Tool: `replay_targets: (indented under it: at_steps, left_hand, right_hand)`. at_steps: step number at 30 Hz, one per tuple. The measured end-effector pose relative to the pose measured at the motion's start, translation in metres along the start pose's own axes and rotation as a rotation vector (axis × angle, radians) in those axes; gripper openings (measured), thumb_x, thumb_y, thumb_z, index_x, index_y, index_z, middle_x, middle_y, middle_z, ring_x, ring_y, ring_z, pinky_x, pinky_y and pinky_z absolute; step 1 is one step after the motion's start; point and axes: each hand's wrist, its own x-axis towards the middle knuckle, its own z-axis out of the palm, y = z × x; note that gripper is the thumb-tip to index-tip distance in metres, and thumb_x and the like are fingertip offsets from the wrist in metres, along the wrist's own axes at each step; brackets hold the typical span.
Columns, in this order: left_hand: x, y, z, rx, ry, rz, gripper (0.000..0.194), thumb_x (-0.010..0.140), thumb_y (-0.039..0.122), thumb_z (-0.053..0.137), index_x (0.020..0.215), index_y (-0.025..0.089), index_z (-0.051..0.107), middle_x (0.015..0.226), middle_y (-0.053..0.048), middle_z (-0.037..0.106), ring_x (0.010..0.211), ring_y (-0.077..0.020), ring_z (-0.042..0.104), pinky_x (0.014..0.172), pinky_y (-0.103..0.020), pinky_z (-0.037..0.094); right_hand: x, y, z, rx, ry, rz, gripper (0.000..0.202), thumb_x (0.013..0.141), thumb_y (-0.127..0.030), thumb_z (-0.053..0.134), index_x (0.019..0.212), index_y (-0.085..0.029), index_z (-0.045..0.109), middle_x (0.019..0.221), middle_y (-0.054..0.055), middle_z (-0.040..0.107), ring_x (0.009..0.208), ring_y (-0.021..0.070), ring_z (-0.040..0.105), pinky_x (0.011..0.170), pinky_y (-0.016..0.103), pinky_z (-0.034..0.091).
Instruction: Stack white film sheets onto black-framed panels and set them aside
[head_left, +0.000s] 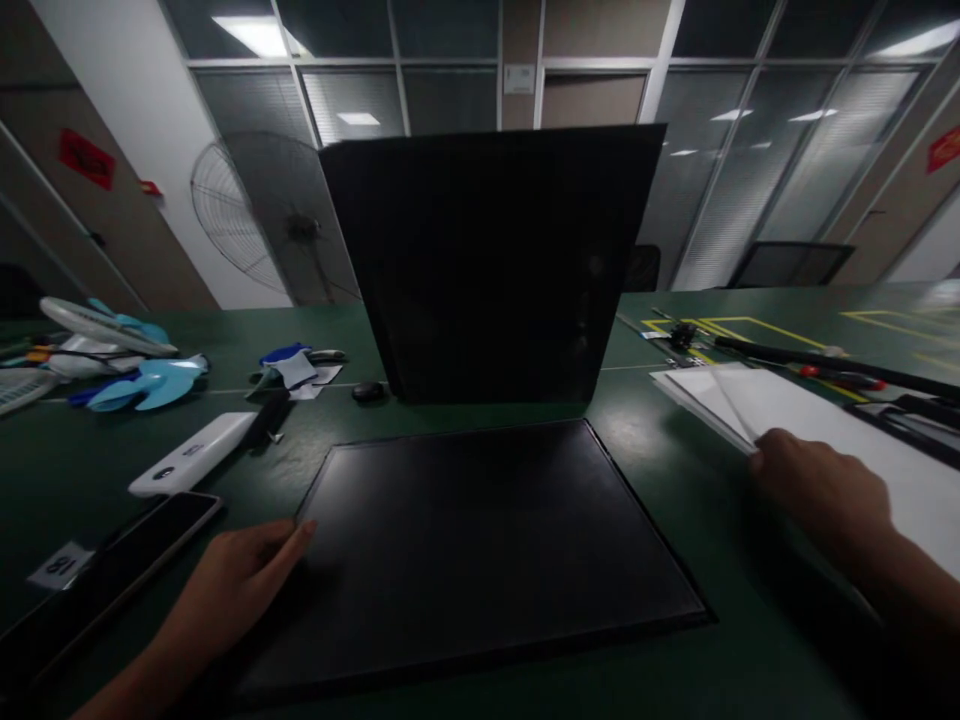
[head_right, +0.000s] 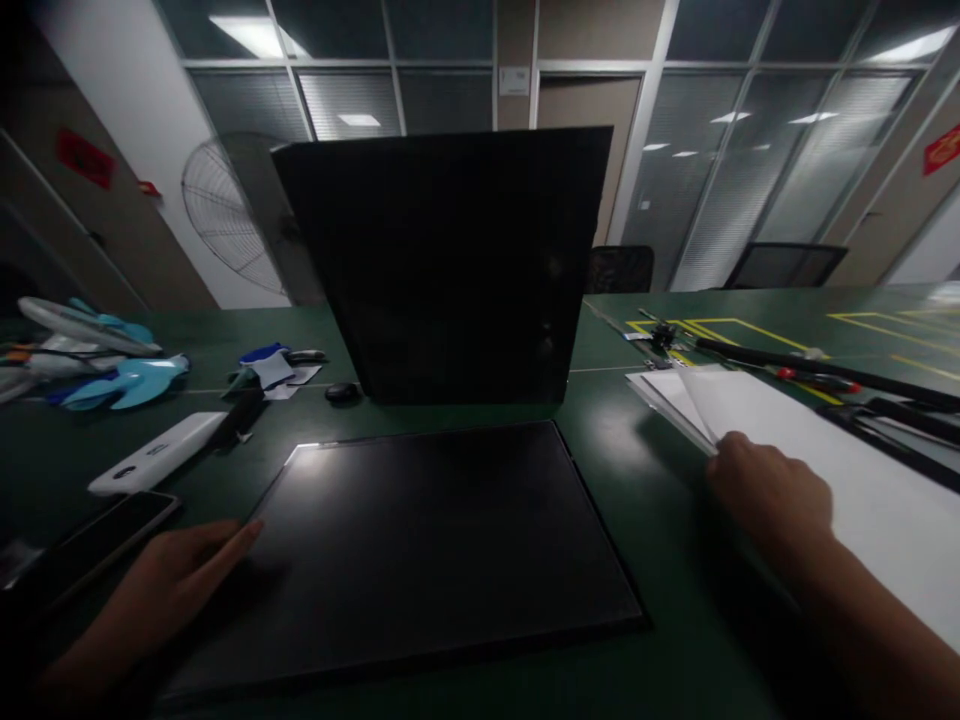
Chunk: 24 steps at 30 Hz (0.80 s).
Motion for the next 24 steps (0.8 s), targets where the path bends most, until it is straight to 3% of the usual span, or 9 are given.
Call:
replay_targets:
  at_steps: [5,8,11,13,15,17,21,24]
  left_hand:
    - [-0.001,0.012,-0.002,0.090,-0.012,0.041,0.059,0.091,0.070,0.039,0.056,0.024,0.052,0.056,-0.002,0.055,0.055,-0.0206,0.056,0.058,-0.031,0.037]
    - [-0.002,0.015,-0.002,0.103,0.003,0.054,0.059,0.091,0.070,0.040,0.056,0.024,0.047,0.055,0.000,0.048,0.054,-0.0190,0.051,0.057,-0.031,0.033]
    - [-0.003,0.016,-0.003,0.077,0.015,0.074,0.059,0.092,0.070,0.039,0.056,0.024,0.044,0.055,0.001,0.045,0.054,-0.0180,0.048,0.057,-0.031,0.030]
    - [-0.003,0.016,-0.004,0.027,0.015,0.079,0.059,0.094,0.070,0.037,0.057,0.024,0.045,0.056,0.001,0.045,0.054,-0.0179,0.047,0.057,-0.031,0.031]
    - [-0.004,0.017,-0.006,-0.039,0.003,0.096,0.060,0.096,0.069,0.035,0.062,0.023,0.051,0.059,0.001,0.049,0.057,-0.0185,0.050,0.059,-0.030,0.034]
    - [-0.004,0.018,-0.008,-0.115,-0.009,0.129,0.059,0.098,0.068,0.032,0.068,0.022,0.056,0.064,0.001,0.054,0.062,-0.0192,0.053,0.062,-0.030,0.038]
    - [-0.004,0.018,-0.009,-0.188,-0.085,0.185,0.052,0.100,0.063,0.037,0.077,0.022,0.059,0.074,0.000,0.059,0.071,-0.0199,0.058,0.068,-0.031,0.044]
    - [-0.004,0.016,-0.008,-0.190,-0.116,0.181,0.044,0.098,0.061,0.046,0.081,0.022,0.058,0.075,0.000,0.058,0.070,-0.0193,0.057,0.066,-0.031,0.045]
  right_hand:
    - [-0.024,-0.035,-0.030,0.072,0.113,0.014,0.026,0.099,-0.044,0.036,0.087,-0.026,0.052,0.077,0.016,0.067,0.071,0.0384,0.071,0.056,0.044,0.046]
    - [-0.053,-0.067,-0.045,0.038,0.233,-0.082,0.027,0.099,-0.046,0.035,0.086,-0.028,0.050,0.075,0.013,0.067,0.070,0.0374,0.070,0.053,0.045,0.047]
    - [-0.092,-0.110,-0.043,0.062,0.404,-0.457,0.023,0.096,-0.033,0.039,0.099,-0.026,0.061,0.091,0.014,0.074,0.076,0.0335,0.073,0.060,0.047,0.057]
    - [-0.120,-0.140,-0.034,0.104,0.465,-0.767,0.036,0.091,-0.018,0.041,0.116,-0.022,0.066,0.103,0.014,0.076,0.083,0.0298,0.075,0.069,0.045,0.062]
    - [-0.144,-0.166,-0.024,0.161,0.441,-0.998,0.046,0.086,-0.007,0.043,0.123,-0.019,0.069,0.109,0.012,0.077,0.088,0.0268,0.076,0.074,0.042,0.065]
    - [-0.162,-0.183,-0.015,0.243,0.371,-1.126,0.046,0.087,-0.005,0.045,0.122,-0.019,0.072,0.116,0.009,0.077,0.095,0.0264,0.076,0.079,0.041,0.065]
    - [-0.175,-0.193,-0.006,0.378,0.186,-1.208,0.041,0.098,-0.020,0.053,0.134,-0.022,0.071,0.140,0.007,0.066,0.124,0.0303,0.067,0.099,0.049,0.061]
    - [-0.176,-0.189,-0.011,0.481,-0.006,-1.212,0.048,0.101,-0.032,0.057,0.149,-0.029,0.061,0.153,0.004,0.055,0.139,0.0276,0.055,0.113,0.047,0.052]
